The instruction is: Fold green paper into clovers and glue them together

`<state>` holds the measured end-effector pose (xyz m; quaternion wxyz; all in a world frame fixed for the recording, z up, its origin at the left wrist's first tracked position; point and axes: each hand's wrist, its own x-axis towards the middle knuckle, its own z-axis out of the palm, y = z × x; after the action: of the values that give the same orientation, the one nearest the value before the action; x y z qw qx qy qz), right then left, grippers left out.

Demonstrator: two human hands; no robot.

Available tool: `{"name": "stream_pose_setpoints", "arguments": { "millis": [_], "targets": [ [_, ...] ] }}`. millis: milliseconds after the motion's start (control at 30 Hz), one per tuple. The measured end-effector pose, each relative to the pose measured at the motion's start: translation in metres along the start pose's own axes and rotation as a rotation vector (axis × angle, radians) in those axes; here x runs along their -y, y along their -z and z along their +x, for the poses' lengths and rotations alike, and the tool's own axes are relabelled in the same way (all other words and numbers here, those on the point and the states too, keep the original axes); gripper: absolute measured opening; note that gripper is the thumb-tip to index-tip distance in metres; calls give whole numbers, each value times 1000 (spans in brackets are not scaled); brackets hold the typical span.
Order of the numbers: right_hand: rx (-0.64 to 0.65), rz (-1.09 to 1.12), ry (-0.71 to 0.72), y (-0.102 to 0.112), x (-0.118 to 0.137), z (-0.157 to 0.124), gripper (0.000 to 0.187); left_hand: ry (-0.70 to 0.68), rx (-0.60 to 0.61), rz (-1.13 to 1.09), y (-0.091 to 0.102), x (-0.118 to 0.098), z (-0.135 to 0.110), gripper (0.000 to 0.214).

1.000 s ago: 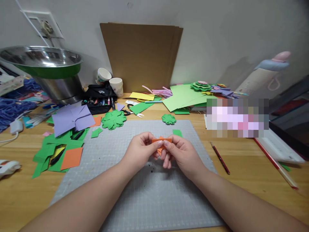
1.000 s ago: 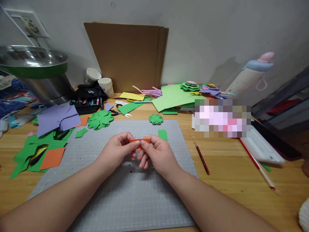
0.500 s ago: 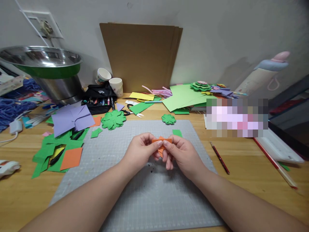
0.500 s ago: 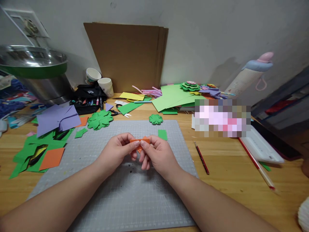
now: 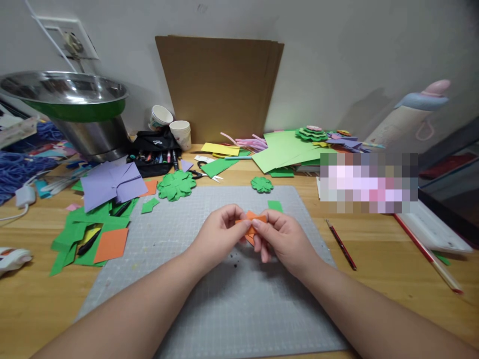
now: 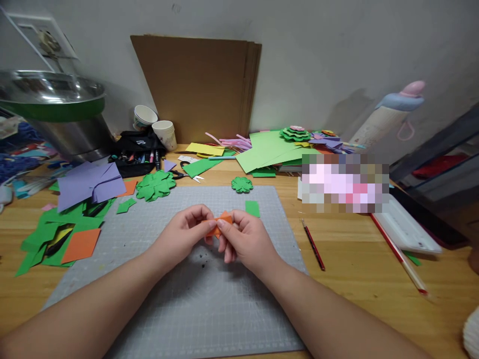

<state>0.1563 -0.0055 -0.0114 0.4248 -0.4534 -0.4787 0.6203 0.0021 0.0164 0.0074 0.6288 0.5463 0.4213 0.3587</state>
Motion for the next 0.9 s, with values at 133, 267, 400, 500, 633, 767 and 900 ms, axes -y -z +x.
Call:
{"name": "stream_pose_setpoints", "arguments": {
  "millis": [133,267,400,500,633,767,900],
  "targets": [
    [2,-63,11,1,0,-1,29,-55,151,127,1,-1,-2,14],
    [-30,-40,66,0,2,-1,30,-48,229,51,1,0,-1,15],
    [-43,53,60,-1,5,-1,27,-48,125,42,2,-1,0,14],
    [-33,80,39,-1,6,-1,27,-37,103,26,3,-3,-1,13],
    [-31,110,20,-1,5,-1,29,-25,119,-6,3,-3,-1,14],
    [-40,106,17,-1,4,-1,29,-25,133,-40,3,-3,0,15],
    [-27,138,13,-2,4,-1,32,-14,114,-72,3,-5,-1,16]
  ]
}}
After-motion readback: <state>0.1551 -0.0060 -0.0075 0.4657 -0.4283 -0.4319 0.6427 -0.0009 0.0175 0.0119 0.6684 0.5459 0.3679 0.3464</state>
